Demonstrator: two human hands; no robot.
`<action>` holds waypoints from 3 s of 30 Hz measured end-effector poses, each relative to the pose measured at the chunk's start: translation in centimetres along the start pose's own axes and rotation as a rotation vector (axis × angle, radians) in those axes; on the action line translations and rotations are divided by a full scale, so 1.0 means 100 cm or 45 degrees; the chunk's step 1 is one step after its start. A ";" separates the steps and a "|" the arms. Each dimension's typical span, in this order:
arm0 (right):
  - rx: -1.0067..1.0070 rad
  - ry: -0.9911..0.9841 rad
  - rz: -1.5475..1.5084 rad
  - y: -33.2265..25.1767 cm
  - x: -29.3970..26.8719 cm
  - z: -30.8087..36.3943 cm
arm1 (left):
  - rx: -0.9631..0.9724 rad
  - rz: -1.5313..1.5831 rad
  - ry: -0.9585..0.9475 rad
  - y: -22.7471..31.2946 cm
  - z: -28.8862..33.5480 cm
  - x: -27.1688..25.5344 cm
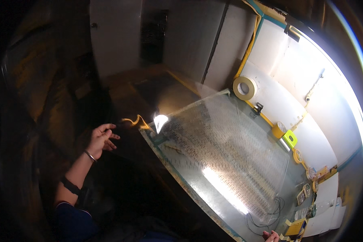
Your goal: Inspecting and adjusting small components on a stencil sheet using a handheld probe tool.
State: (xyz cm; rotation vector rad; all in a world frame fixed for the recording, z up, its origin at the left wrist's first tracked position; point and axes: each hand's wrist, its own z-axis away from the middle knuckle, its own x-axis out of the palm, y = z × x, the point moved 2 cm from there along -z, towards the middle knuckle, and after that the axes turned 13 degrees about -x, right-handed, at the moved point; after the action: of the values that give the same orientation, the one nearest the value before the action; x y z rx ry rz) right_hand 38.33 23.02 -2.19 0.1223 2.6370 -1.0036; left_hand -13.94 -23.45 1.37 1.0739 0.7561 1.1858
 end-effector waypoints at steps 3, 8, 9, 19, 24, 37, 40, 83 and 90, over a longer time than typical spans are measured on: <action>0.074 0.080 0.065 -0.013 0.004 -0.003 | 0.019 0.091 0.132 0.006 -0.045 -0.016; 0.097 0.185 0.092 -0.008 -0.005 -0.004 | 0.036 0.290 0.302 -0.011 -0.137 -0.038; 0.180 0.216 0.090 -0.003 -0.007 -0.002 | 0.041 0.301 0.318 -0.022 -0.159 -0.046; 0.325 0.259 0.195 -0.003 0.005 -0.001 | -0.070 -0.122 0.661 -0.150 -0.291 -0.051; 0.342 0.248 0.157 0.002 0.001 0.000 | 0.279 -0.977 1.002 -0.182 -0.301 -0.044; 0.194 0.073 -0.109 0.002 0.003 0.000 | 1.035 -0.576 0.544 -0.021 -0.117 0.093; 0.171 -0.116 -0.157 -0.007 0.002 -0.015 | 1.166 -0.879 0.171 -0.005 -0.042 0.171; 0.297 -0.400 -0.438 -0.011 -0.016 -0.020 | 1.024 -1.617 0.090 -0.044 0.013 0.269; 0.258 -0.273 -0.493 -0.008 -0.015 -0.023 | 1.157 -1.513 0.100 -0.047 0.016 0.267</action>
State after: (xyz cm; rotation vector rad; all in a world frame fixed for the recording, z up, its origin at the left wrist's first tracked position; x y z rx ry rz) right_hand 38.97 24.04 0.39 -0.4422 2.4056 -1.3223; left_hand -4.31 1.84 -0.70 0.9715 1.7430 -0.1959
